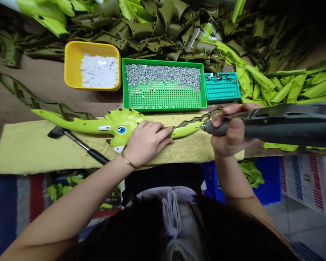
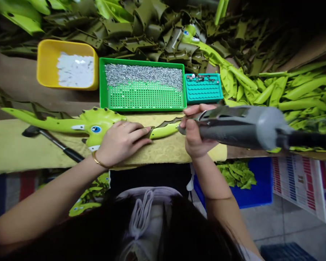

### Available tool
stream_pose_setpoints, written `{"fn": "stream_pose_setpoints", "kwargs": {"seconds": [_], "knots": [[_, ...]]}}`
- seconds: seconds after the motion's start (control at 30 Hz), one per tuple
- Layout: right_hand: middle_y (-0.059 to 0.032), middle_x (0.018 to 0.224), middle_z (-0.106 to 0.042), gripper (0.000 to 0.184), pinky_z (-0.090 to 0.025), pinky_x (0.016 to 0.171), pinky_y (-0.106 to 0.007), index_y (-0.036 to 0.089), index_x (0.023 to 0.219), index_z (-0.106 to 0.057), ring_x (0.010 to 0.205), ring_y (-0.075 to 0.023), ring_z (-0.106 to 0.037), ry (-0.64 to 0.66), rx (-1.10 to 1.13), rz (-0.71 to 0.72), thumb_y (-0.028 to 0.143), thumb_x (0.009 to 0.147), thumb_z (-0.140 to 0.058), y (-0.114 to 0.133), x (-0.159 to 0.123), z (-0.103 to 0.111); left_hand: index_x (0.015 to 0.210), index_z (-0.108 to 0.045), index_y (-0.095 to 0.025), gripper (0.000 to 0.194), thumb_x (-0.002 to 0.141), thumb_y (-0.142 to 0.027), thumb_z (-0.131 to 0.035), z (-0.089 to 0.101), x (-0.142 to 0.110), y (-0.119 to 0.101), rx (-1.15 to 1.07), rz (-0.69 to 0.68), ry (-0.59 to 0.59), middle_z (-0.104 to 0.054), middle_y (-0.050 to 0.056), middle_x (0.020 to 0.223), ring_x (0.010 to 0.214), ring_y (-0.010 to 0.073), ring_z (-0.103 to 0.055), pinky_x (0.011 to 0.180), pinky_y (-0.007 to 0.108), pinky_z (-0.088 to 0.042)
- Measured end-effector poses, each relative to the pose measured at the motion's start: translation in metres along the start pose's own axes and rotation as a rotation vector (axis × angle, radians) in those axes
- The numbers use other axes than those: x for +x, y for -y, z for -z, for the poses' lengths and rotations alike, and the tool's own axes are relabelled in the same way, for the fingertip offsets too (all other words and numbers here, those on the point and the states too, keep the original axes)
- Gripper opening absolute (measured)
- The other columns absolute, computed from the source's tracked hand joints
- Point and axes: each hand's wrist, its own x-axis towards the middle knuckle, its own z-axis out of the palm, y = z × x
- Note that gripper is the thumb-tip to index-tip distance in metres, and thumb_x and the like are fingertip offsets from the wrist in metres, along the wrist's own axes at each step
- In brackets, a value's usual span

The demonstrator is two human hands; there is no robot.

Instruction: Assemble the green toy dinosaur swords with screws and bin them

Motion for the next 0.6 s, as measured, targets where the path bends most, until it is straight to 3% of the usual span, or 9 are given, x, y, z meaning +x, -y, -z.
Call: {"fn": "stream_pose_setpoints", "kwargs": {"seconds": [0.23,0.4,0.5,0.6], "knots": [[0.0039,0.069,-0.037,0.032,-0.044,0.053,-0.032,0.035,0.109,-0.041,0.049,-0.0123,-0.044,0.063,-0.011,-0.088,0.055,0.085,-0.044,-0.012,-0.014,0.0,0.112,-0.067,-0.019,0.03,0.092,-0.039,-0.056,0.001,0.0,0.0,-0.01,-0.025,-0.015,-0.07,0.009,0.092,0.084,0.0241,-0.063,0.074,0.038,-0.044],[0.004,0.073,-0.047,0.035,-0.044,0.055,-0.03,0.036,0.114,-0.043,0.052,-0.0113,-0.047,0.146,0.088,-0.13,0.045,0.083,-0.057,0.0,0.006,-0.003,0.112,-0.065,-0.018,0.029,0.092,-0.037,-0.056,0.001,0.0,0.001,0.017,-0.032,-0.025,-0.069,0.009,0.089,0.082,0.0226,-0.063,0.075,0.036,-0.044],[0.0009,0.09,-0.057,0.038,-0.044,0.052,-0.029,0.037,0.121,-0.039,0.051,-0.0103,-0.047,0.07,0.024,-0.102,0.043,0.085,-0.052,0.009,0.03,-0.024,0.102,-0.066,-0.015,0.028,0.092,-0.039,-0.055,0.002,0.001,0.0,0.034,-0.036,-0.037,-0.068,0.01,0.088,0.08,0.0227,-0.062,0.074,0.037,-0.046],[-0.0027,0.1,-0.058,0.032,-0.049,0.056,-0.031,0.033,0.121,-0.038,0.056,-0.0113,-0.053,0.029,-0.057,-0.113,0.043,0.09,-0.039,0.008,0.043,-0.056,0.096,-0.066,-0.013,0.024,0.094,-0.033,-0.053,0.005,-0.001,0.0,0.075,-0.069,-0.049,-0.068,0.011,0.089,0.08,0.0231,-0.062,0.077,0.038,-0.048]]}}
